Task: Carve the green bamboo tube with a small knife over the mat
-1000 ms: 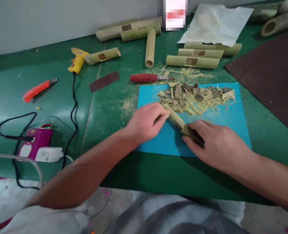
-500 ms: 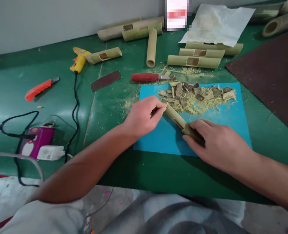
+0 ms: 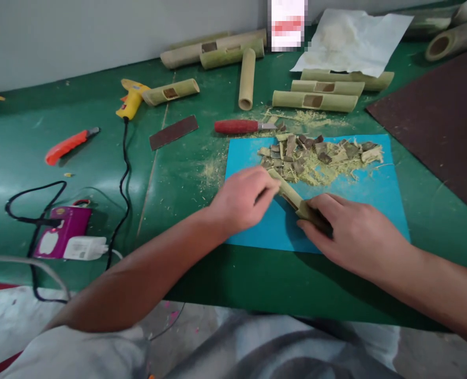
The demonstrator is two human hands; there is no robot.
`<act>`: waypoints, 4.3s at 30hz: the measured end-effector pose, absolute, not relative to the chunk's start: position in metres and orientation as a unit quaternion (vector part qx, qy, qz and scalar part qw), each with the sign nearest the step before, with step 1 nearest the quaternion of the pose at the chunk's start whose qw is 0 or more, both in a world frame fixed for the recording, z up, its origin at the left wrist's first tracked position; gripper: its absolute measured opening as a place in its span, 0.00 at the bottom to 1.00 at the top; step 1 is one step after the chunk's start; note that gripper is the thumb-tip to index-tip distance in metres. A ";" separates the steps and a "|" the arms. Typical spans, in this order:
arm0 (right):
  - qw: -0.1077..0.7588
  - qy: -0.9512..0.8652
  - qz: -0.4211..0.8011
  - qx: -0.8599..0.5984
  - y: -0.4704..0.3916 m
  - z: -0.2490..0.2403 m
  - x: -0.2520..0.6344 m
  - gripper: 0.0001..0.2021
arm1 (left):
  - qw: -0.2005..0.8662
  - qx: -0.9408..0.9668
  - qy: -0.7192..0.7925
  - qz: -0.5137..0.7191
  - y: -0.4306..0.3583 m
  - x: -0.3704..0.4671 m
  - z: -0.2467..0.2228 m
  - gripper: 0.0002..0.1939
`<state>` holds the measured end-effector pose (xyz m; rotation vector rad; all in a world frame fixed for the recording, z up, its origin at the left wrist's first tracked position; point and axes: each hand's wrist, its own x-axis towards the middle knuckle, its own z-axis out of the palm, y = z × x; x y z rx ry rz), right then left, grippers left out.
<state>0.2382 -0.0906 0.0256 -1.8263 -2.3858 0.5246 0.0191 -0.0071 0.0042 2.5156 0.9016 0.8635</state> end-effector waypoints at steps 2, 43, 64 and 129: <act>0.045 -0.782 0.173 -0.598 -0.091 0.026 0.238 0.11 | 0.170 0.886 0.312 0.298 -0.007 0.019 0.004 0.08; 0.043 -0.788 0.158 -0.594 -0.092 0.023 0.239 0.12 | 0.147 0.892 0.308 0.297 -0.010 0.020 0.003 0.09; 0.053 -0.797 0.148 -0.583 -0.091 0.024 0.239 0.11 | 0.127 0.893 0.324 0.284 -0.009 0.018 0.002 0.09; 0.032 -0.828 0.080 -0.554 -0.096 0.024 0.235 0.10 | 0.146 0.894 0.307 0.292 -0.010 0.017 0.003 0.08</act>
